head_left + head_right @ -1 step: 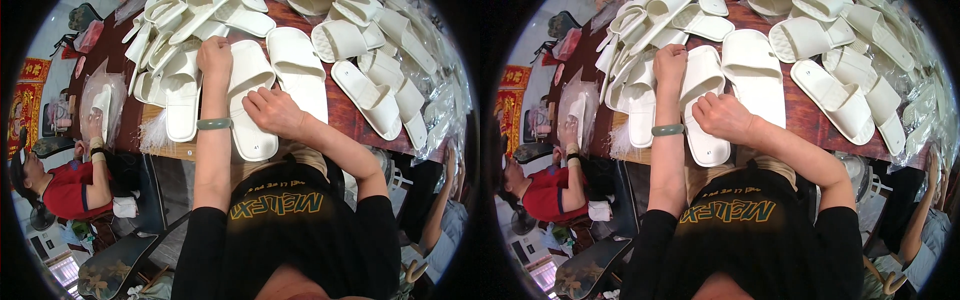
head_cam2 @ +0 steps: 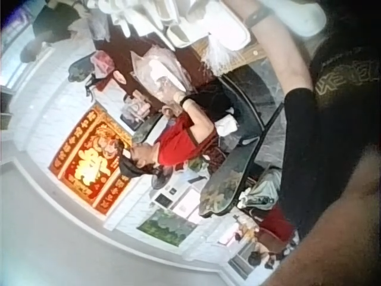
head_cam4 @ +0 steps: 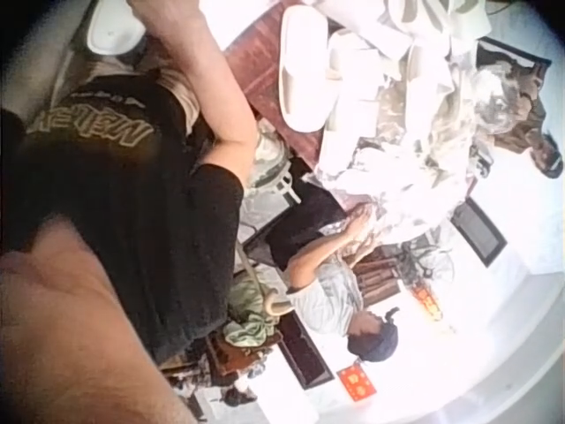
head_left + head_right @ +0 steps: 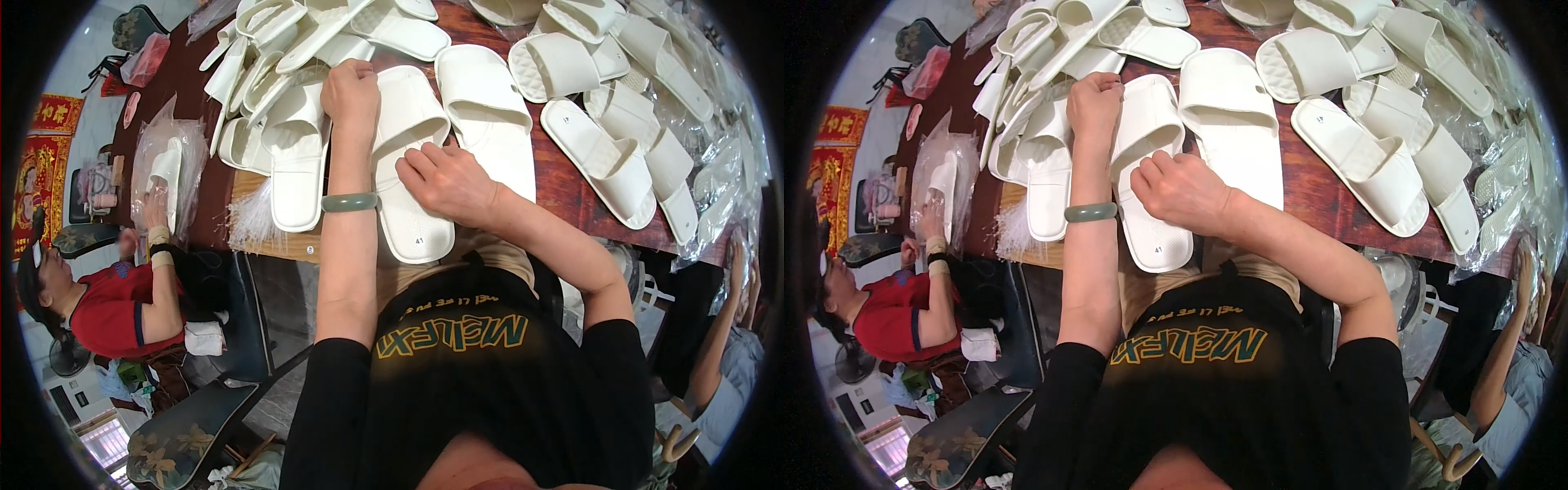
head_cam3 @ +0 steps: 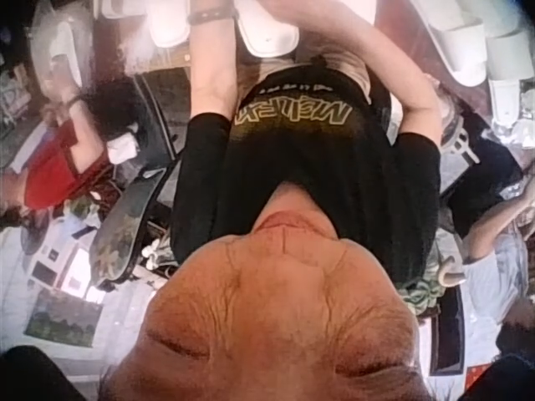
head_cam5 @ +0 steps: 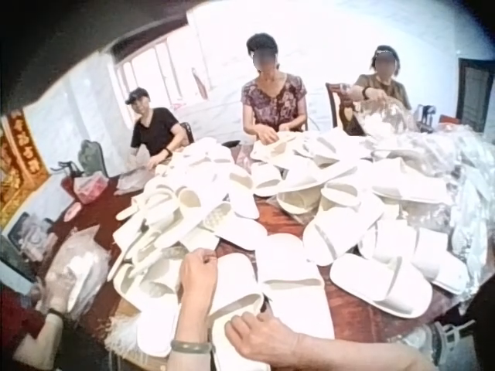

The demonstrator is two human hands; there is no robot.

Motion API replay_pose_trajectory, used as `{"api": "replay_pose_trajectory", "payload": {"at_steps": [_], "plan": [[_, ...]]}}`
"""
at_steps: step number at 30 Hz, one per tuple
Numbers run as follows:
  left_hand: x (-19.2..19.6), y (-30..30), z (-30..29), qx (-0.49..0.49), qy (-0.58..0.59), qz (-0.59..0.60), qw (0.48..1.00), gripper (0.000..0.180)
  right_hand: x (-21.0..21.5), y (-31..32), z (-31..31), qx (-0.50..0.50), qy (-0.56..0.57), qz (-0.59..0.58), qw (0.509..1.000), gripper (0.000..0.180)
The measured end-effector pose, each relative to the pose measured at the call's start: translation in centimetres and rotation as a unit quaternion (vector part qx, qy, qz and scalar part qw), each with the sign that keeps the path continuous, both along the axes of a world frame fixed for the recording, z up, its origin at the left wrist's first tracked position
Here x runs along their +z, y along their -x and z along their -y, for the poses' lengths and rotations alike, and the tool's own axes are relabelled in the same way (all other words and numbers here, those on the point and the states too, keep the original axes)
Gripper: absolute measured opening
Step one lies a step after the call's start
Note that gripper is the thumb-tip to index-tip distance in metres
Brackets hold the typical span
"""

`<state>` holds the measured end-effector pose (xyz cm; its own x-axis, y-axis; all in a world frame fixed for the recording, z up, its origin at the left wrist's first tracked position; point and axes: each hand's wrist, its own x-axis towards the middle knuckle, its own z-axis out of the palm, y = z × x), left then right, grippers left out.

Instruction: Inspecting white slippers for quality and removing loose threads or imperfections.

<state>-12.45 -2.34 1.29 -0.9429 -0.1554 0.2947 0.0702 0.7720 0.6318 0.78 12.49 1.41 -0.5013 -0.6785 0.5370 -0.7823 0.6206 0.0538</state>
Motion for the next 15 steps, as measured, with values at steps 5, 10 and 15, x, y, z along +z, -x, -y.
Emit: {"api": "replay_pose_trajectory", "payload": {"at_steps": [5,10,15], "plan": [[-0.3,0.0,0.0,-0.015,-0.032,-0.011,0.999,0.023,0.8,-0.3,-0.2,0.044,0.022,-0.009,0.999,0.026],[-0.2,-0.3,-0.3,-0.038,-0.083,-0.053,0.994,0.023,2.0,-3.7,-1.7,0.083,0.082,-0.005,0.993,0.024],[1.7,-0.3,-1.5,-0.201,-0.261,0.030,0.944,0.016,1.7,-6.6,-3.4,0.058,0.343,0.186,0.919,0.021]]}}
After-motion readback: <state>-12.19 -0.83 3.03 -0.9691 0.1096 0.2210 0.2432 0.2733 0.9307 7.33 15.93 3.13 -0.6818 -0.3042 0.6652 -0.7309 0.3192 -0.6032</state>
